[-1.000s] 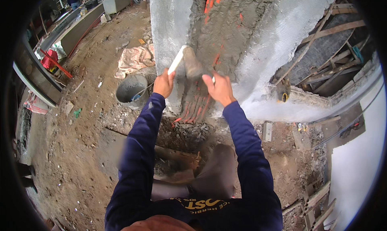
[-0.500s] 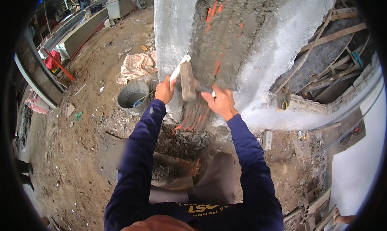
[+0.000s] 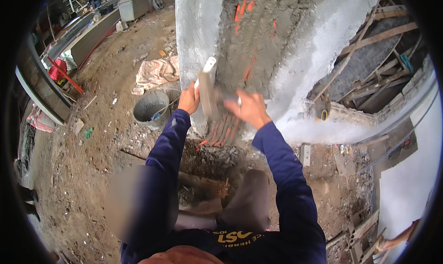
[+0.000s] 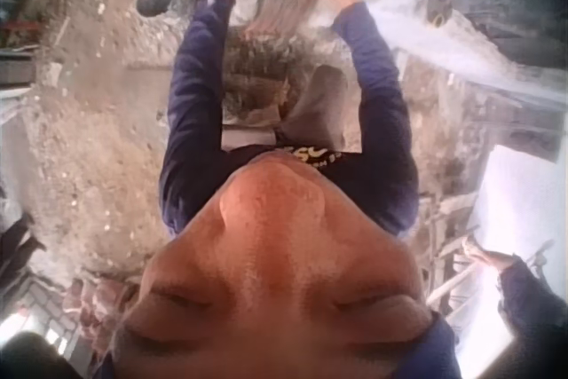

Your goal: The person uses a trowel to apply and smooth wet cement onto a vertical wall surface, working around embedded orange pipes. They repeatedly scoop material and press it against the wall, using a straight edge to level the surface.

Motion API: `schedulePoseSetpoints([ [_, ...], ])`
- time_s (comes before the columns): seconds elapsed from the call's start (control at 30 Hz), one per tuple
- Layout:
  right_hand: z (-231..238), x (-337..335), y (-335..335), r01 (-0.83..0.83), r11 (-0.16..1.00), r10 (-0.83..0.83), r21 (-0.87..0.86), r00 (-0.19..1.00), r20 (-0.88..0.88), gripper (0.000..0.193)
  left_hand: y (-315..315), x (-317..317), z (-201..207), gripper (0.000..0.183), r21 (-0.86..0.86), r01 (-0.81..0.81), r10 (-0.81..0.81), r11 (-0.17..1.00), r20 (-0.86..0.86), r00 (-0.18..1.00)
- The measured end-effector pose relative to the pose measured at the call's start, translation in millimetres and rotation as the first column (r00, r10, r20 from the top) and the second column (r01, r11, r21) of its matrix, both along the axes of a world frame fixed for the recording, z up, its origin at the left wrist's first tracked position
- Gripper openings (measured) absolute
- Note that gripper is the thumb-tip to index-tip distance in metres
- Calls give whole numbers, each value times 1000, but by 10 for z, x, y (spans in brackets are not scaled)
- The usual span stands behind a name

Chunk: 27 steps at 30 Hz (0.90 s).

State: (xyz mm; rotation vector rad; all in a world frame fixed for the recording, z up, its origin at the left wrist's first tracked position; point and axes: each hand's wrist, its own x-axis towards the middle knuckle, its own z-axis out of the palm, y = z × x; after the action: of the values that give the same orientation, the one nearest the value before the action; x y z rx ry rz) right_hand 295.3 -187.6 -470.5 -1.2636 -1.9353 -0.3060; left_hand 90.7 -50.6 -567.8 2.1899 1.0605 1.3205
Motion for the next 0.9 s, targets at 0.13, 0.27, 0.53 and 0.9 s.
schedulePoseSetpoints([
  [0.13, -79, 36, -44, 250, 953, -268, -171, 959, -91, 60, -35, 137, 98, 37, -79, 4, -7, 997, -33, 999],
  [0.27, -383, -28, -499, 59, 996, -71, -62, 975, -211, 55, -359, 33, 4, 33, 98, 18, -12, 995, -59, 998],
  [0.53, -706, -12, -654, 26, 990, -78, -139, 923, -378, 51, -272, -120, -62, 33, 99, -146, 161, 984, -170, 972],
  [0.9, -606, 16, -523, -61, 996, 82, 68, 926, -367, 54, -167, -164, -236, 30, 118, -153, 172, 981, -179, 969],
])
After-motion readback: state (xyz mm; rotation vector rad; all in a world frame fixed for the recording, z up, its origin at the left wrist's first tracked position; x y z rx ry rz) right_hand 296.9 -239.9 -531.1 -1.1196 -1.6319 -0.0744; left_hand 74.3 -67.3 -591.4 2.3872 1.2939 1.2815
